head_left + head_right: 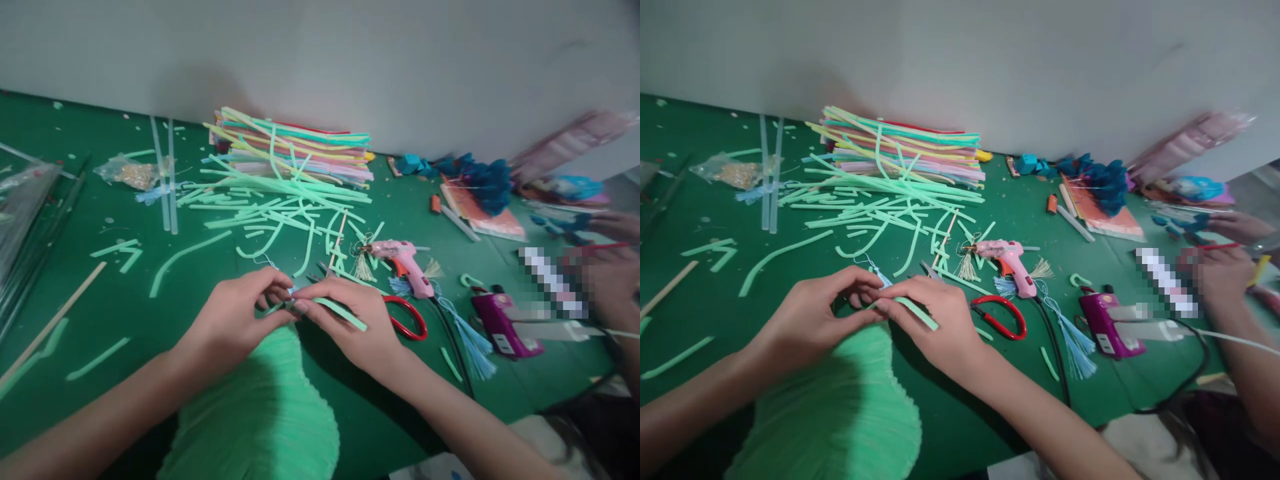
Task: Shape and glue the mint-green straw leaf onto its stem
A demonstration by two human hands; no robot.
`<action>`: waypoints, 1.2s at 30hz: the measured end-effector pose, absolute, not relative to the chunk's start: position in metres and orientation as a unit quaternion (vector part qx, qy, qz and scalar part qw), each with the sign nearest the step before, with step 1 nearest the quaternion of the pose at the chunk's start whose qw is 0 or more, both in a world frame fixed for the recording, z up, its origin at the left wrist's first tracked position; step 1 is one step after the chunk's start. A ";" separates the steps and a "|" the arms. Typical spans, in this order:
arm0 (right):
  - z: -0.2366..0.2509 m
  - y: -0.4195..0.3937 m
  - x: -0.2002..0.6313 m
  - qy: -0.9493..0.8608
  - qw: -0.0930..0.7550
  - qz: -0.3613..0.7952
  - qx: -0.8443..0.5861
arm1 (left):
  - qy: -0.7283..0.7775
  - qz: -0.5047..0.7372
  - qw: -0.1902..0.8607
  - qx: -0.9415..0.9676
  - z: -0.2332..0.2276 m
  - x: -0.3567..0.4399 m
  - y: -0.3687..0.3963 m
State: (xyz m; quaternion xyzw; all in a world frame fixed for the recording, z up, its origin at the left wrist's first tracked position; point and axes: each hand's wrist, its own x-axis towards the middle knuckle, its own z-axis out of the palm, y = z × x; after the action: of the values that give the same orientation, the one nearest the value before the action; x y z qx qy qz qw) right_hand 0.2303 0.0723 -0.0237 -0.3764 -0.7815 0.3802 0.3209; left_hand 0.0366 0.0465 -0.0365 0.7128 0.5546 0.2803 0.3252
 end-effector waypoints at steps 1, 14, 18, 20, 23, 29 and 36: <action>-0.024 0.073 0.233 -0.786 0.323 0.370 -0.376 | 0.559 0.283 0.253 0.737 -0.039 0.038 0.041; -0.029 0.065 0.260 -0.754 0.301 0.368 -0.453 | 0.453 0.197 -0.069 0.867 -0.057 0.040 -0.030; -0.029 0.059 0.266 -0.762 0.288 0.349 -0.464 | 0.472 0.193 -0.065 0.858 -0.056 0.041 -0.028; -0.027 0.056 0.267 -0.772 0.284 0.338 -0.458 | 0.479 0.180 -0.055 0.857 -0.056 0.041 -0.027; -0.020 0.050 0.264 -0.799 0.283 0.312 -0.429 | 0.472 0.186 -0.063 0.860 -0.056 0.041 -0.025; -0.002 0.037 0.250 -0.874 0.263 0.225 -0.341 | 0.483 0.176 -0.039 0.857 -0.056 0.041 -0.025; -0.008 0.023 0.221 -0.946 0.201 0.112 -0.230 | 0.479 0.253 0.015 0.840 -0.059 0.036 -0.023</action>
State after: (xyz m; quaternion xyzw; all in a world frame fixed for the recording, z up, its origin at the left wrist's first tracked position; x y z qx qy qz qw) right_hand 0.2214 0.0232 -0.0078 -0.2296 -0.9456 0.1121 0.2012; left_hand 0.0364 -0.0234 -0.0588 0.8404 0.4791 0.2529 0.0150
